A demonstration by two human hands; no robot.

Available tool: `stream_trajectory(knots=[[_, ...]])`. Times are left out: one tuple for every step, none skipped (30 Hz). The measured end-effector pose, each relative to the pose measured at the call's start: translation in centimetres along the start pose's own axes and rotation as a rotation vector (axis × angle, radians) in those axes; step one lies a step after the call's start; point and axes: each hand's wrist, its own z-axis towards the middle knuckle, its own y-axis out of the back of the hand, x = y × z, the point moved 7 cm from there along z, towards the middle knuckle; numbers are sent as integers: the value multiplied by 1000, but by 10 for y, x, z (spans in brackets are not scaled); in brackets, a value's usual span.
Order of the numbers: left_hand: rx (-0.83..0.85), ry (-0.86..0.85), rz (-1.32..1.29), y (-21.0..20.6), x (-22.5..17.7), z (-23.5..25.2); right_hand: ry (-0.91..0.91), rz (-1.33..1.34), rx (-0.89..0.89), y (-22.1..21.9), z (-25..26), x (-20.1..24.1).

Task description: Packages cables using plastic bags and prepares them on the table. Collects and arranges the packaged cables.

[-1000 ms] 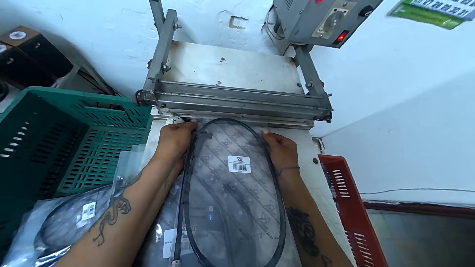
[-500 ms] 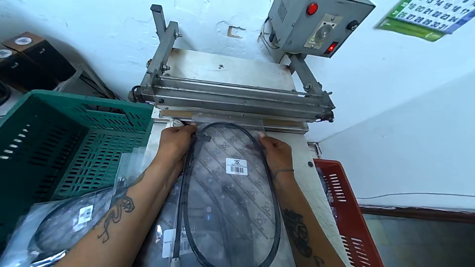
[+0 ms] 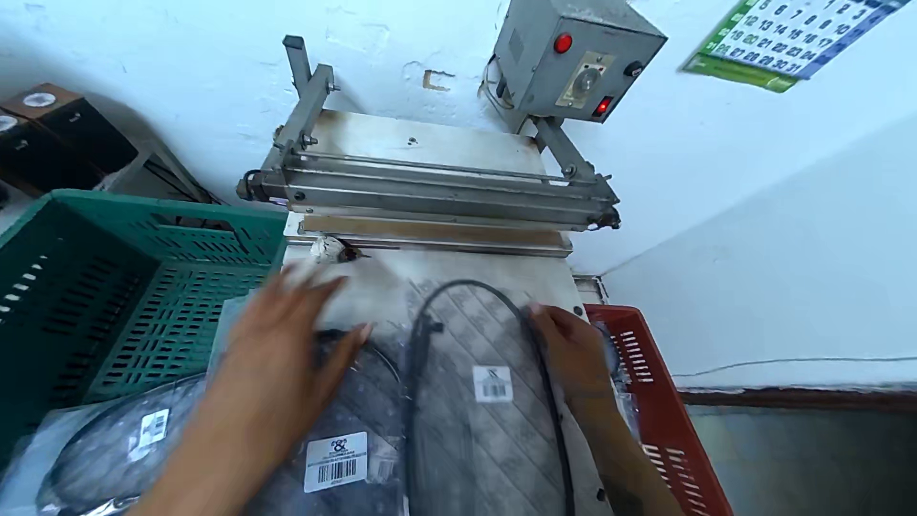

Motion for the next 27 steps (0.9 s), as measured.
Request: stream_trajectory(knots=[[48, 57, 76, 12, 16, -25, 116, -130, -66, 12, -19, 0], [137, 180, 85, 21, 35, -46, 218, -233, -86, 15, -39, 4], [243, 314, 64, 23, 54, -63, 307, -273, -59, 10, -58, 11], [320, 414, 16, 21, 69, -75, 389, -257, -10, -1, -77, 19], [340, 455, -38, 20, 77, -82, 455, -213, 42, -15, -93, 29], [282, 439, -71, 24, 78, -84, 508, -176, 74, -26, -106, 37], [185, 394, -92, 32, 75, -84, 551, -153, 69, -32, -113, 44], [70, 330, -128, 43, 68, -82, 573, -113, 41, -32, -116, 51], [-41, 263, -225, 53, 60, -80, 564, -39, 25, -29, -114, 59], [-99, 215, -398, 60, 51, -76, 523, 78, 40, -26, -112, 68], [-96, 199, -616, 61, 40, -72, 444, 248, 93, -27, -108, 78], [-53, 218, -783, 57, 30, -65, 340, 442, 169, -31, -104, 87], [-13, 269, -876, 49, 23, -57, 227, 580, 222, -35, -99, 94], [-1, 334, -921, 38, 22, -47, 128, 649, 227, -38, -94, 96], [-14, 402, -940, 27, 24, -36, 47, 669, 194, -39, -89, 93], [-20, 471, -943, 17, 27, -23, -4, 674, 161, -39, -84, 88], [-1, 517, -925, 10, 30, -8, -8, 652, 131, -37, -79, 82], [36, 529, -904, 4, 32, 7, 13, 594, 96, -33, -74, 77], [79, 518, -881, 0, 33, 21, 34, 521, 61, -28, -68, 71], [98, 503, -831, -3, 31, 33, 44, 442, 37, -24, -59, 66], [101, 479, -753, -6, 30, 45, 38, 375, 25, -22, -48, 61], [94, 455, -681, -11, 29, 56, 8, 316, 23, -22, -36, 56], [80, 441, -635, -20, 30, 64, -39, 277, 29, -24, -23, 51], [78, 466, -629, -32, 32, 71, -91, 250, 34, -26, -10, 46], [70, 529, -657, -45, 34, 76, -129, 214, 35, -29, 2, 41], [62, 602, -698, -57, 37, 79, -156, 169, 43, -32, 11, 38], [51, 673, -739, -67, 39, 81, -185, 139, 52, -34, 19, 35]])
